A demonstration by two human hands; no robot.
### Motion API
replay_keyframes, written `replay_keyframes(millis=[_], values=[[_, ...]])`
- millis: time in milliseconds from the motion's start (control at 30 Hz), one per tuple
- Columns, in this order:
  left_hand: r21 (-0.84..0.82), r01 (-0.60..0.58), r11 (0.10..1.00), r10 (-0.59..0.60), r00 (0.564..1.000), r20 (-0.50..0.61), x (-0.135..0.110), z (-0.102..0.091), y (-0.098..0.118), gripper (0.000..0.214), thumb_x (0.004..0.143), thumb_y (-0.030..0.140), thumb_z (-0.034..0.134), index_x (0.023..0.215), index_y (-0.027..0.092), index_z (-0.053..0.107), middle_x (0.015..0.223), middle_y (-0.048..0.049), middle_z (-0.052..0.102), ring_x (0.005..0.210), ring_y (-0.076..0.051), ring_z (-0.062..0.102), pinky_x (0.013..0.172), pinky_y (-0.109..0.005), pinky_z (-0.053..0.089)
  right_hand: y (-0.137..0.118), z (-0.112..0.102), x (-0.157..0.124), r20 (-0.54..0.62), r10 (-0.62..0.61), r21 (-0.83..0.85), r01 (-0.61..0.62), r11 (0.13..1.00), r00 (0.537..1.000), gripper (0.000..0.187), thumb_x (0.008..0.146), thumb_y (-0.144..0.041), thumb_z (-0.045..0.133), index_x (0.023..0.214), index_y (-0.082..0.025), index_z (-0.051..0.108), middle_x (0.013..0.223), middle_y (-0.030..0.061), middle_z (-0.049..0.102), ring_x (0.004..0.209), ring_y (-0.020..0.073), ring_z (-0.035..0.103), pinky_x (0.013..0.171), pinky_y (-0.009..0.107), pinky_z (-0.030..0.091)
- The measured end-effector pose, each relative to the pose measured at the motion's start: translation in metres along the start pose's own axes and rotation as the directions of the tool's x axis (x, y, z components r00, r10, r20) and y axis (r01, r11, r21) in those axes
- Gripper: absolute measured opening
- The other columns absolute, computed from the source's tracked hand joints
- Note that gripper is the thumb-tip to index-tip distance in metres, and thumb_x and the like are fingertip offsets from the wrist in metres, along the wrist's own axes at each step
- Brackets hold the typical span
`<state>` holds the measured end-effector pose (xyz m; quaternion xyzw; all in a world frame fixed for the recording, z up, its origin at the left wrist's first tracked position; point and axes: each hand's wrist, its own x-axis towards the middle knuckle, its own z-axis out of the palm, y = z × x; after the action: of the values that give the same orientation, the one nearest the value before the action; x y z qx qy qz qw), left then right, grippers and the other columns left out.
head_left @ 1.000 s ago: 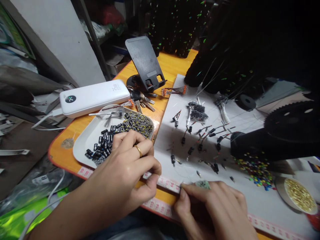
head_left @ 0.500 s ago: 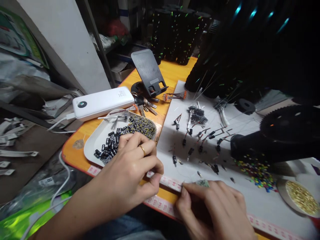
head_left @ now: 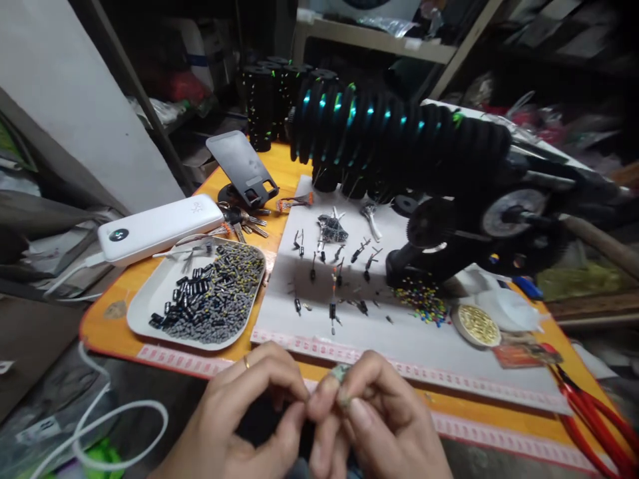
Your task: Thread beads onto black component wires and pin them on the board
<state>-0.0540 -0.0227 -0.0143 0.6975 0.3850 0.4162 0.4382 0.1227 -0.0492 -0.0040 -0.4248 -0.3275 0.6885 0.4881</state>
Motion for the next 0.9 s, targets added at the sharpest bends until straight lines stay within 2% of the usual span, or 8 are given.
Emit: replay_keyframes(millis=[100,167,233,267,333,467,633,900], values=[[-0.138,0.133,0.981,-0.132,0.991,0.015,0.007,0.005,0.009,0.029,0.103,0.030,0.048,0.110,0.028,0.076,0.117,-0.0099,0.072,0.113,-0.025,0.067,0.096,-0.036,0.054,-0.002,-0.002,-0.002,0.069,0.060,0.105,-0.067,0.992,0.996,0.043,0.084,-0.055,0.078,0.080,-0.023,0.049,0.074,0.0019,0.073,0.055,0.0157,0.073,0.050,0.026,0.057],[-0.281,0.208,0.937,-0.187,0.977,0.098,0.015,0.011,0.015,0.033,0.104,0.042,0.050,0.116,0.028,0.078,0.125,-0.0114,0.069,0.118,-0.026,0.065,0.098,-0.036,0.054,-0.002,-0.003,-0.005,0.065,0.052,0.107,-0.059,0.992,0.997,0.044,0.084,-0.054,0.078,0.080,-0.023,0.049,0.074,0.0023,0.073,0.056,0.0160,0.074,0.052,0.027,0.058],[-0.517,0.315,0.796,-0.208,0.944,0.255,0.023,0.020,0.020,0.031,0.100,0.048,0.057,0.104,0.026,0.079,0.094,-0.0080,0.073,0.083,-0.020,0.072,0.070,-0.028,0.058,0.000,-0.003,-0.009,0.042,0.047,0.093,-0.051,0.994,0.998,0.043,0.084,-0.054,0.079,0.080,-0.022,0.050,0.070,0.0019,0.072,0.054,0.0157,0.073,0.051,0.026,0.057],[-0.637,0.369,0.677,-0.212,0.927,0.311,0.027,0.025,0.021,0.032,0.099,0.049,0.058,0.095,0.024,0.076,0.071,-0.0027,0.067,0.058,-0.014,0.064,0.052,-0.022,0.051,0.001,-0.003,-0.011,0.028,0.044,0.082,-0.046,0.996,0.999,0.043,0.084,-0.054,0.079,0.079,-0.022,0.050,0.068,0.0013,0.071,0.053,0.0152,0.072,0.049,0.025,0.056],[-0.760,0.391,0.519,-0.237,0.920,0.311,0.034,0.034,0.023,0.034,0.097,0.049,0.063,0.081,0.020,0.069,0.046,0.0075,0.041,0.038,-0.007,0.035,0.041,-0.016,0.031,0.003,-0.003,-0.015,0.005,0.029,0.058,-0.029,0.998,1.000,0.042,0.085,-0.053,0.078,0.077,-0.022,0.051,0.063,0.0008,0.070,0.051,0.0140,0.069,0.047,0.023,0.054],[-0.808,0.281,0.518,-0.311,0.942,0.128,0.043,0.042,0.024,0.034,0.095,0.041,0.069,0.073,0.016,0.065,0.047,0.0099,0.026,0.048,-0.008,0.019,0.047,-0.017,0.022,0.004,-0.003,-0.018,0.010,0.020,0.032,-0.021,0.999,1.000,0.041,0.087,-0.052,0.076,0.074,-0.021,0.053,0.062,-0.0001,0.067,0.047,0.0121,0.065,0.047,0.023,0.053],[-0.875,0.216,0.434,-0.320,0.944,0.075,0.043,0.042,0.027,0.030,0.098,0.038,0.066,0.076,0.018,0.067,0.047,0.0096,0.026,0.048,-0.009,0.018,0.048,-0.017,0.027,0.006,-0.003,-0.015,0.085,0.057,0.070,-0.063,0.996,0.995,0.043,0.086,-0.057,0.075,0.075,-0.021,0.052,0.064,0.0005,0.069,0.047,0.0116,0.064,0.046,0.022,0.051],[-0.841,0.298,0.451,-0.444,0.893,0.078,0.023,0.041,0.027,0.034,0.098,0.047,0.063,0.087,0.018,0.078,0.071,-0.0045,0.070,0.057,-0.009,0.046,0.058,-0.015,0.044,0.008,-0.006,-0.015,0.106,0.079,0.118,-0.092,0.989,0.991,0.046,0.081,-0.060,0.078,0.079,-0.021,0.055,0.060,-0.0022,0.066,0.043,0.0097,0.060,0.049,0.023,0.050]])
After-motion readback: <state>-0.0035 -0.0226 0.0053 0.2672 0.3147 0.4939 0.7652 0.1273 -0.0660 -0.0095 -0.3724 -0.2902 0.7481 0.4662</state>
